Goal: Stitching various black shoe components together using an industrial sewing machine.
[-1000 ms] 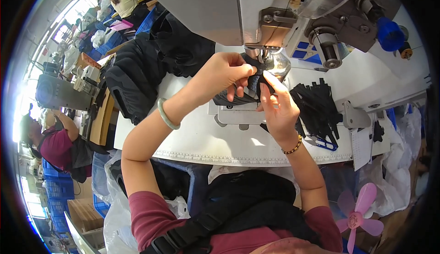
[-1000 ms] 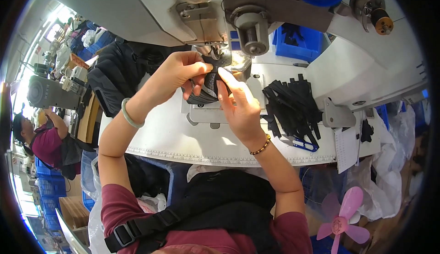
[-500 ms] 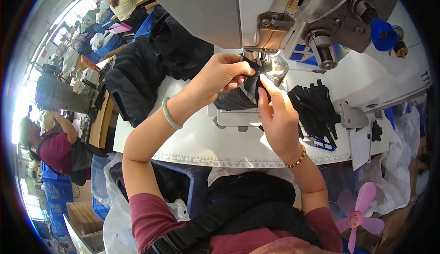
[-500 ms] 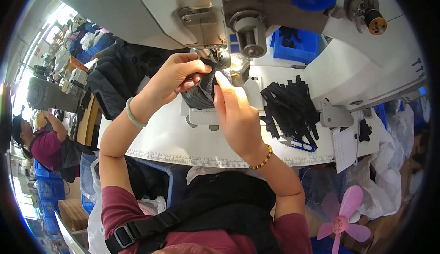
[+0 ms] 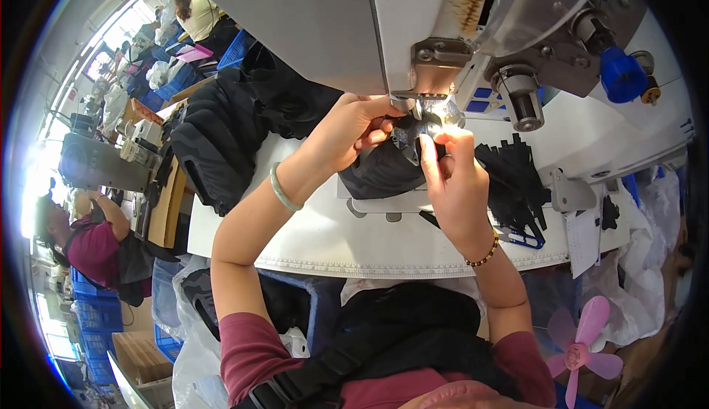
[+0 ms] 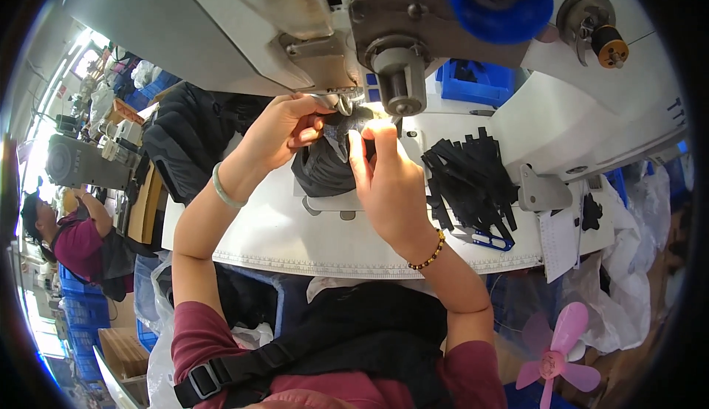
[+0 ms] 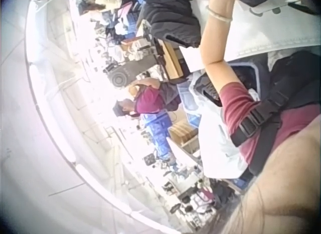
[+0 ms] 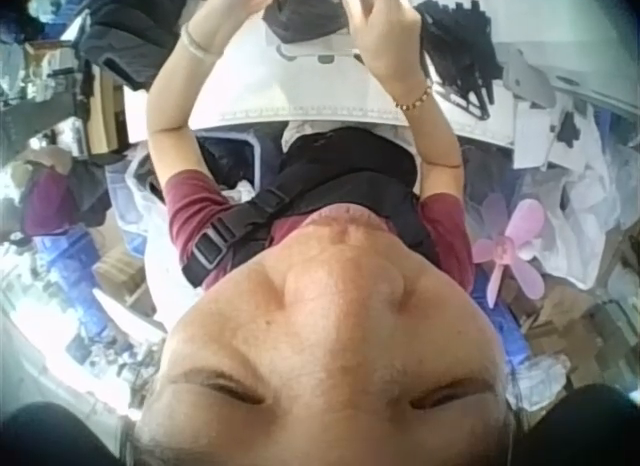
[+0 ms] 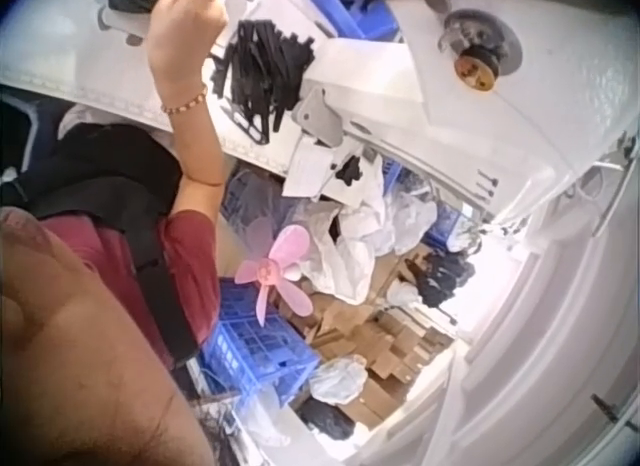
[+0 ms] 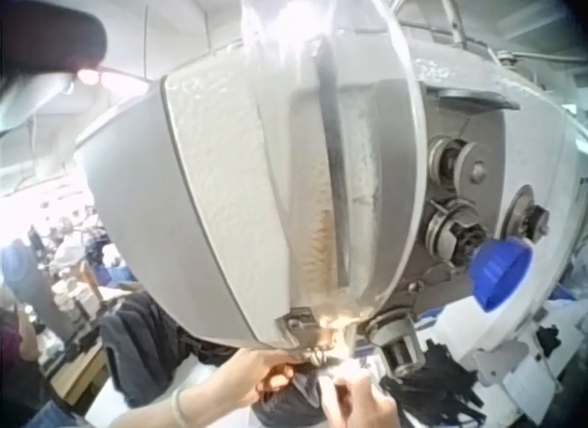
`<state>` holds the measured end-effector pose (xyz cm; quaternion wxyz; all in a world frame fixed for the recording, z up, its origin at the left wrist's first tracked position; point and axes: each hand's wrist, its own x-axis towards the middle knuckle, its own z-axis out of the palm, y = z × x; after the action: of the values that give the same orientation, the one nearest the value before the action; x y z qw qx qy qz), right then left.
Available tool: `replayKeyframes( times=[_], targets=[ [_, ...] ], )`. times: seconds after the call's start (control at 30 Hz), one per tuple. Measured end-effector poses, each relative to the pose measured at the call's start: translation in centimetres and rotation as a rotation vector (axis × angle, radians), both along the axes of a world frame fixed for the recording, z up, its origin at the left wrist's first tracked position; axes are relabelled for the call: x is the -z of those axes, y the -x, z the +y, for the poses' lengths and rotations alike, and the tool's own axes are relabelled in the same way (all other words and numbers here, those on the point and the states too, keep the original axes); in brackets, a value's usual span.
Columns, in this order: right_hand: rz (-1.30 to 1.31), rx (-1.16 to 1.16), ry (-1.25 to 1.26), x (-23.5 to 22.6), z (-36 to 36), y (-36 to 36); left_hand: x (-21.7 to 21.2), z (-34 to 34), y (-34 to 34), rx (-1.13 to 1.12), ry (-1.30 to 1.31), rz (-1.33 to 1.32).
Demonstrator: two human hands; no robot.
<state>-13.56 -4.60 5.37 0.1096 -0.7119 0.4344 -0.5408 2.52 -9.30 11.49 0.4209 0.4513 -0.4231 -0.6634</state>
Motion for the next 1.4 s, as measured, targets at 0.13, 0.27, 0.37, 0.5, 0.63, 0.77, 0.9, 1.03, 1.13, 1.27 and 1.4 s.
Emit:
replayKeyframes(
  times=[0.13,0.27,0.37,0.5,0.63,0.77,0.9,1.03,1.13,1.27,1.4],
  targets=[
    [-0.082,-0.023,-0.024,-0.2,-0.3,-0.5,0.6,-1.2,-1.3,0.102,-0.029,0.059],
    [-0.164,-0.086,-0.075,0.3,-0.2,-0.2,0.5,-0.8,-0.9,0.064,0.016,-0.036],
    [-0.226,-0.139,-0.076,0.6,-0.3,-0.1,0.7,-0.8,-1.1,0.063,0.063,-0.121],
    [-0.309,-0.213,-0.123,0.7,-0.2,0.1,0.7,-0.1,-0.5,0.098,0.170,-0.184],
    [-0.327,-0.200,-0.178,1.0,0.2,0.0,0.5,0.3,-0.5,0.131,0.216,-0.119],
    [-0.164,-0.356,-0.092,1.5,2.5,-1.5,1.0,0.9,-3.1,0.230,0.294,-0.296],
    [0.082,-0.313,0.298,-0.8,3.3,-1.2,-1.5,4.8,-6.9,0.557,0.385,-0.593],
    [0.164,-0.597,-0.231,-2.6,1.5,-2.2,-1.2,7.4,-8.2,0.462,0.544,-0.737],
    [0.151,-0.748,-0.388,-2.0,-0.7,-2.1,-0.4,8.4,-8.3,0.317,0.638,-0.659],
    [0.119,-0.763,-0.331,-2.9,-0.4,-2.8,0.2,9.2,-8.4,0.240,0.615,-0.700],
    [0.170,-0.655,0.158,-2.4,0.7,-2.8,0.7,9.6,-8.3,0.161,0.611,-0.625]
  ],
)
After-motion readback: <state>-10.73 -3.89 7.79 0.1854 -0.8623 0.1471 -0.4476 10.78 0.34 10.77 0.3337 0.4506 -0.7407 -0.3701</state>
